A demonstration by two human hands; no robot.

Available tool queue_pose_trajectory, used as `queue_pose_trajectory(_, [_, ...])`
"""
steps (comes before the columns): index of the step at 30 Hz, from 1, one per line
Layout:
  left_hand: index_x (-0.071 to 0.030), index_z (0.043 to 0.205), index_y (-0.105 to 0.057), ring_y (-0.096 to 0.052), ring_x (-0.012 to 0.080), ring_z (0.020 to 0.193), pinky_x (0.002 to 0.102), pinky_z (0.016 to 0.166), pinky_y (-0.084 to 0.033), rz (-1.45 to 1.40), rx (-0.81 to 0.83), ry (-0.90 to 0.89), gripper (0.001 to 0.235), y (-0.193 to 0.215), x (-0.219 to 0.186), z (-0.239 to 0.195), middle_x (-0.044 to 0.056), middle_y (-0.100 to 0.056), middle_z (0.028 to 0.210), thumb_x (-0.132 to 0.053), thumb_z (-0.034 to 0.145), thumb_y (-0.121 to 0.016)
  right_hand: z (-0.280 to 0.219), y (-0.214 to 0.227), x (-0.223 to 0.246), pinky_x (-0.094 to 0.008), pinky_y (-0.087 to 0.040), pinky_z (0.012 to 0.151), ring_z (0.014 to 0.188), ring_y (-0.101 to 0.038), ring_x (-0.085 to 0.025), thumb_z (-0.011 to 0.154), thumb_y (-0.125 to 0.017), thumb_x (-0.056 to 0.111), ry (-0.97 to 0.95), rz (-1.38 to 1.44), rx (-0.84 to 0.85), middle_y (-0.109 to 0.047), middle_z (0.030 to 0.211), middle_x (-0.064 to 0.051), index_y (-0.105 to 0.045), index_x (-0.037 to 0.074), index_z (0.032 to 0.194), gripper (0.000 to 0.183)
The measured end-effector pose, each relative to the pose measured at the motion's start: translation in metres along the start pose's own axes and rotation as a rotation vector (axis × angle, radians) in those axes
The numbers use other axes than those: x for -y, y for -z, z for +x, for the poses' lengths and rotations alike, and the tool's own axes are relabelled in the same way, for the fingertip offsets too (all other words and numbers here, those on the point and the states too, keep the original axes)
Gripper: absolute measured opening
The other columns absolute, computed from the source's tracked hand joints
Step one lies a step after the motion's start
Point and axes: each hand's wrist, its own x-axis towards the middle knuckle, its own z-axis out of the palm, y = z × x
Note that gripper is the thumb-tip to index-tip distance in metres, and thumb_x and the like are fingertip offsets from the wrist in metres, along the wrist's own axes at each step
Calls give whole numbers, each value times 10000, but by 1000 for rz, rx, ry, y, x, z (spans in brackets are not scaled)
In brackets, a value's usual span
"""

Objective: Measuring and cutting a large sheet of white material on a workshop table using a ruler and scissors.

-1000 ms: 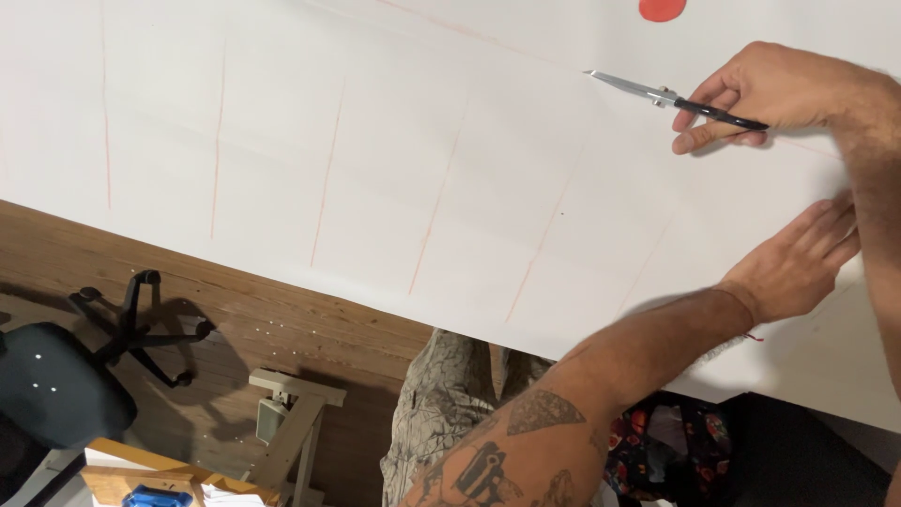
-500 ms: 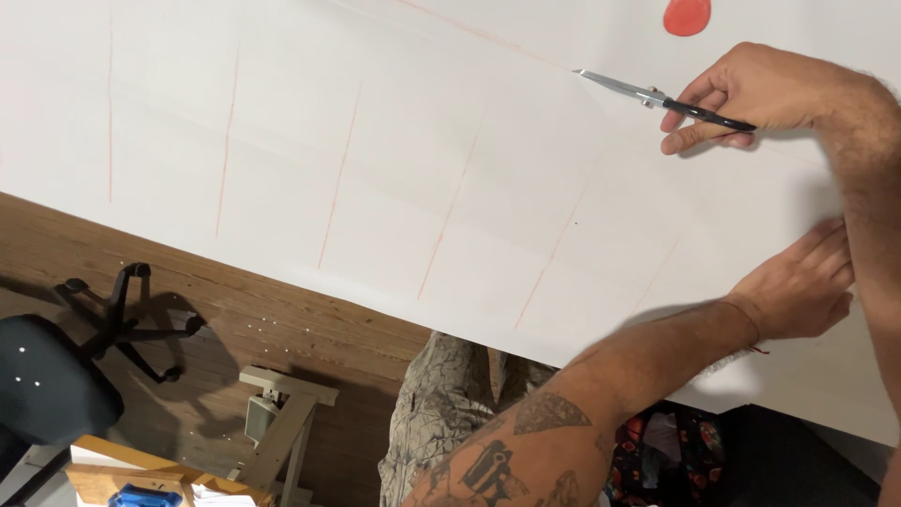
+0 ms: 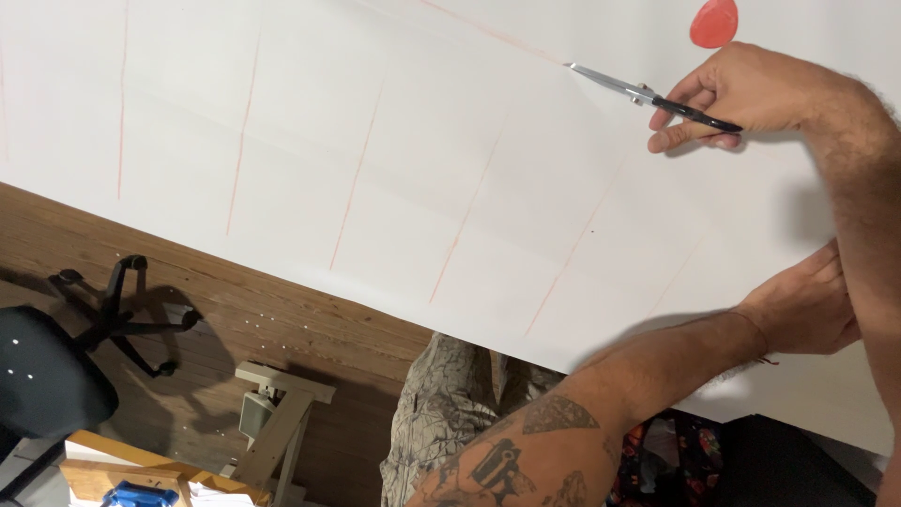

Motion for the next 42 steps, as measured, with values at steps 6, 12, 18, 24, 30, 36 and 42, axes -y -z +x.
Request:
queue_pose_trajectory(6, [-53,1183,-602,-631,453,1286,581,1309,-456,-209,70,59,383,-27,13,-16,231,-689,1225,-262,862,-590,7,1,10,-338,-382,716,624,-543,-215,841,-809,194,-10,32,32,-443,471,-122,-830,54,1050,253])
queue_pose_trajectory(12, [-415,931,-679,-774,104,928,327,850,-615,-461,410,271,172,-6,-5,-65,-194,-776,1010,-423,760,-655,36,-6,-12,-289,-313,551,649,-656,-184,837,-845,106,113,153,44,-482,436,-148,-815,-2,1035,228])
queue_pose_trajectory(18, [-48,1153,-645,-733,295,950,569,1057,-624,-550,31,-84,418,250,5,-33,93,-717,1095,-420,1070,-475,24,-5,5,-308,-402,789,831,-782,-207,859,-840,136,54,126,37,-437,433,-129,-795,21,1031,212])
queue_pose_trajectory(24, [-291,1653,-243,-160,258,1593,501,1333,-157,871,662,124,771,449,91,20,33,-218,1716,-804,1083,-333,12,-7,24,-335,-413,851,822,-736,-210,866,-844,230,22,24,13,-453,467,-141,-808,37,1053,272])
queue_pose_trajectory(30, [-170,1647,-312,-209,337,1596,536,1326,-135,752,601,14,942,475,134,8,125,-243,1701,-821,977,-196,7,-11,31,-334,-387,815,736,-660,-232,856,-817,141,-5,82,-5,-399,462,-131,-828,44,1050,217])
queue_pose_trajectory(36, [-169,1659,-262,-172,339,1602,543,1325,-100,756,661,27,935,479,132,12,128,-216,1713,-815,988,-186,7,-10,43,-322,-397,835,676,-582,-221,846,-849,215,-2,61,-4,-446,472,-134,-822,34,1091,305])
queue_pose_trajectory(42, [-171,1662,-261,-157,333,1601,547,1323,-92,745,676,42,940,479,132,13,123,-203,1714,-819,985,-186,2,-12,63,-328,-399,874,701,-599,-220,853,-832,241,-22,36,-23,-456,469,-136,-829,53,1074,290])
